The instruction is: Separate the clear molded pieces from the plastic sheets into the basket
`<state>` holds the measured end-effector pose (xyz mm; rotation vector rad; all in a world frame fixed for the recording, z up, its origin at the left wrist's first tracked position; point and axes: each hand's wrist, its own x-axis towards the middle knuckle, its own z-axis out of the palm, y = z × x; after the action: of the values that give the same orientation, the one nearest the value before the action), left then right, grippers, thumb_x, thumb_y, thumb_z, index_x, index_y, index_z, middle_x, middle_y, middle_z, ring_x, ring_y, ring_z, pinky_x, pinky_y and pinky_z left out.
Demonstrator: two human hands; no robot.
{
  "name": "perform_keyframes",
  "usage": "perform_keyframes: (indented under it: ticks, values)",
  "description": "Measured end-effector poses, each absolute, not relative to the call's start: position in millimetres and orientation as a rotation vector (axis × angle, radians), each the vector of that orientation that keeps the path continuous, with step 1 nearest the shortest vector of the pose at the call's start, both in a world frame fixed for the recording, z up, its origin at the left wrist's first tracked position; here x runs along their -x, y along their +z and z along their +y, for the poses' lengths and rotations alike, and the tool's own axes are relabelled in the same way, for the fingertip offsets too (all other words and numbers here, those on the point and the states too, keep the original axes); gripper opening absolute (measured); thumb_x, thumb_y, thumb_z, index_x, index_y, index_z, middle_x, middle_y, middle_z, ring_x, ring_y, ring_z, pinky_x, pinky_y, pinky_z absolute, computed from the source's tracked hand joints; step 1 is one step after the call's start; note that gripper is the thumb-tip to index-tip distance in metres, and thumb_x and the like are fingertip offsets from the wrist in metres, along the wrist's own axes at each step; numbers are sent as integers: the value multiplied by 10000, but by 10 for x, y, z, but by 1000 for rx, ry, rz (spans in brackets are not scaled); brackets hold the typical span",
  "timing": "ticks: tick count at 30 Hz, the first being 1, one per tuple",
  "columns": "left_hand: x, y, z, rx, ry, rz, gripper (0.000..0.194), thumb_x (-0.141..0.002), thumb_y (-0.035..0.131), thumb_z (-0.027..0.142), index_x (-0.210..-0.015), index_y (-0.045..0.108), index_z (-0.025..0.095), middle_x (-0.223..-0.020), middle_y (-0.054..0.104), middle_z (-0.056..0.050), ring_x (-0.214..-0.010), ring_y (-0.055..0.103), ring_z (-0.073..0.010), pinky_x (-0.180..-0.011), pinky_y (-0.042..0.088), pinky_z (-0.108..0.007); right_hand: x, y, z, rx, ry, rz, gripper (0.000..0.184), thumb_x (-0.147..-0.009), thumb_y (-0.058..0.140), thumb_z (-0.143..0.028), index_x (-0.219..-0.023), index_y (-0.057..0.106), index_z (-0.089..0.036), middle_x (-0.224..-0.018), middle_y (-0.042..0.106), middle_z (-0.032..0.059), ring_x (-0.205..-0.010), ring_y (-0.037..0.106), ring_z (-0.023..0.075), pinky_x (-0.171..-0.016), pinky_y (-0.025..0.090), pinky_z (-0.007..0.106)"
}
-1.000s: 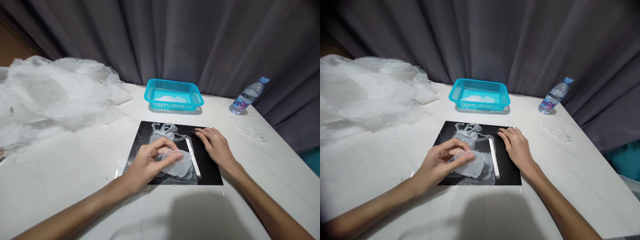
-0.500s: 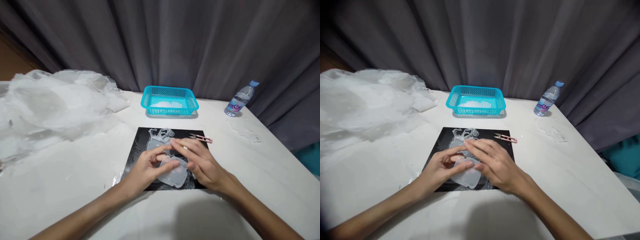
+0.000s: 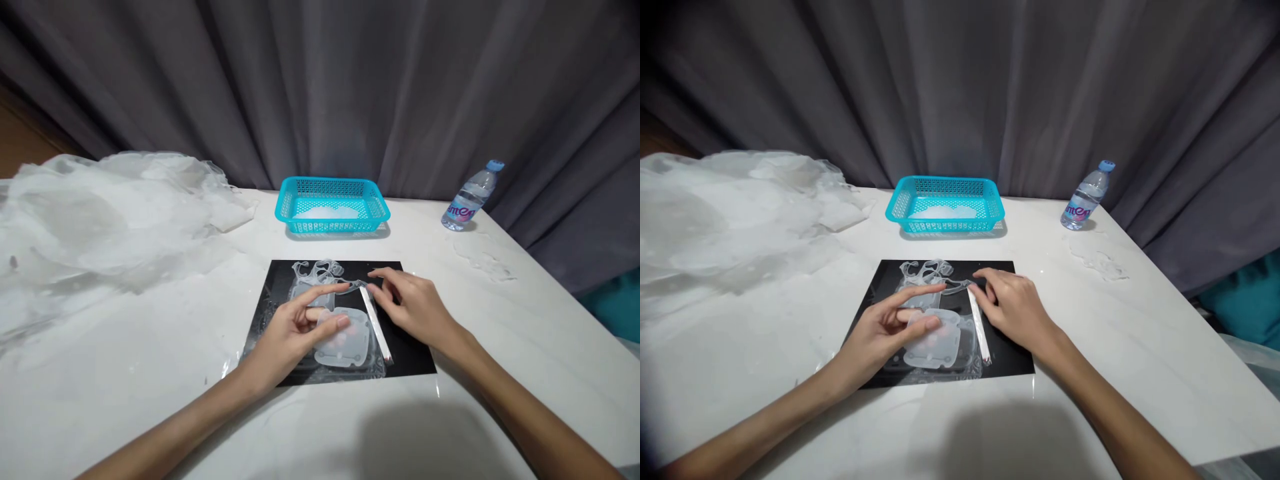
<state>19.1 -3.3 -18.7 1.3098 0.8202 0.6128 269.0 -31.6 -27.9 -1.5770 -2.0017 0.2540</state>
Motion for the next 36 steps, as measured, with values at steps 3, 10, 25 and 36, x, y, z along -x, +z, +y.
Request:
perform_keyframes:
  ticks: [3,10,25,36]
  values:
    - [-207,-170,-37,-1313,624,794,487,-914,786,383,-1328,619,189,-787,813,-20,-659,691,-133,-644,534,-207,-2647,-259,-357,1672,534,-2127,504,-998,652,-385,-1445,519,-196,-755,683,-31,-730,674,192,-698,443,296]
    - [-201,-176,-45,-1384,640,784,328,-936,761,383,-1173,626,201,-736,786,0,-636,665,-122,-599,481,-196,-2755,-162,-401,1772,764,-2294,684,-1012,534,-214,-1649,287,-202,-846,696,19,-780,649,211,-711,424,297]
    - [-199,-164,-69,-1411,644,819,416,-919,768,399,-1270,660,203,-687,706,21,-627,612,-140,-593,469,-227,-2815,79,-420,1338,681,-2038,248,-1007,523,-176,-1017,763,-236,-915,735,20,-807,659,163,-749,499,283]
    - [-195,-168,-62,-1439,613,808,271,-943,742,408,-1106,682,201,-755,755,0,-662,629,-134,-614,470,-216,-2594,1,-454,1212,921,-1956,189,-1001,666,-377,-934,734,-214,-874,711,-2,-795,636,138,-736,475,261]
